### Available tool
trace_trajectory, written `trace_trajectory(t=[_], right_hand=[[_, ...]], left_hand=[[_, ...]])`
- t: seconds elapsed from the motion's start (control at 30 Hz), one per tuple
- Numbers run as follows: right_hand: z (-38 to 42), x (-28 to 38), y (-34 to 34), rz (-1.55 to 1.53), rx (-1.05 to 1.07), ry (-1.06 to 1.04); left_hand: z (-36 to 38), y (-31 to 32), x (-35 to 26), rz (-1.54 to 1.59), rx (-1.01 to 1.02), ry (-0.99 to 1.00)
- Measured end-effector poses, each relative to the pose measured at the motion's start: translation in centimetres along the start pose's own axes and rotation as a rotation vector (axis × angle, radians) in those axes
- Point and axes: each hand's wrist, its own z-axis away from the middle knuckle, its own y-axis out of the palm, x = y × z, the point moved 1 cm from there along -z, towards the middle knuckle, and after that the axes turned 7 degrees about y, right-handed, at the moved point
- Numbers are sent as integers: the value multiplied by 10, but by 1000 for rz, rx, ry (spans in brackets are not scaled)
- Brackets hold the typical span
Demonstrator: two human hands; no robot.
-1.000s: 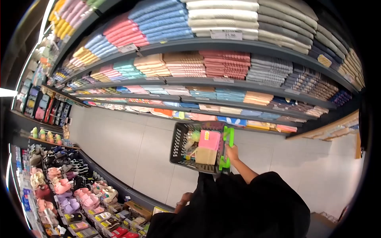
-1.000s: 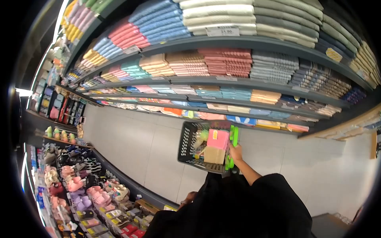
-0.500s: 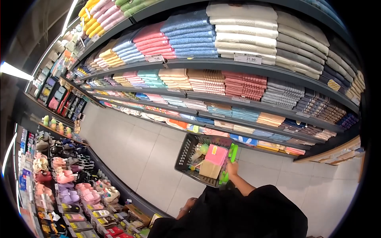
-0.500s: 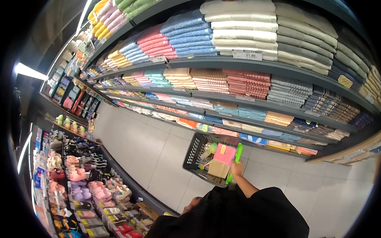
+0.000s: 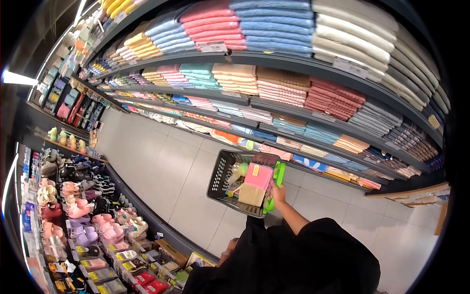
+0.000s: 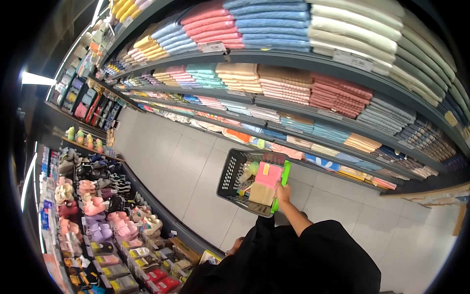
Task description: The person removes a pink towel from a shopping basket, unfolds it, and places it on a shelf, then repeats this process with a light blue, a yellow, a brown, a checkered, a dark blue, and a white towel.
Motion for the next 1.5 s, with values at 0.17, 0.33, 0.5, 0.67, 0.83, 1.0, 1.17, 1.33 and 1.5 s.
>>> trace_trajectory(t=[0.17,0.33,0.5,0.67,0.83,1.0,1.17,1.33,1.5], right_hand=[[3,-4,37,-98,-16,12],[7,-14,28,-24,-159,36],[28,-29,14,-48,-293,9],[42,-43,-9,-122,-392,43],[47,-39,-11,-148,-403,73],[34,-37,0,-260,-325,87],[17,-19,33,-275,-274,71],[-19,-7,57,-211,-260,80],[-37,31,78,-33,-275,90]], left_hand=[[-38,-57,31,-46,-20,-105],[-83,-138,38,9,132,16],[-137,-182,16,359,208,-197],[-161,-173,-33,386,223,-173],[-160,-135,-45,327,297,-167],[-139,-109,-43,18,230,47],[-119,-118,-37,181,55,-41],[-135,-134,5,184,46,-86],[-186,-175,-5,378,165,-181]])
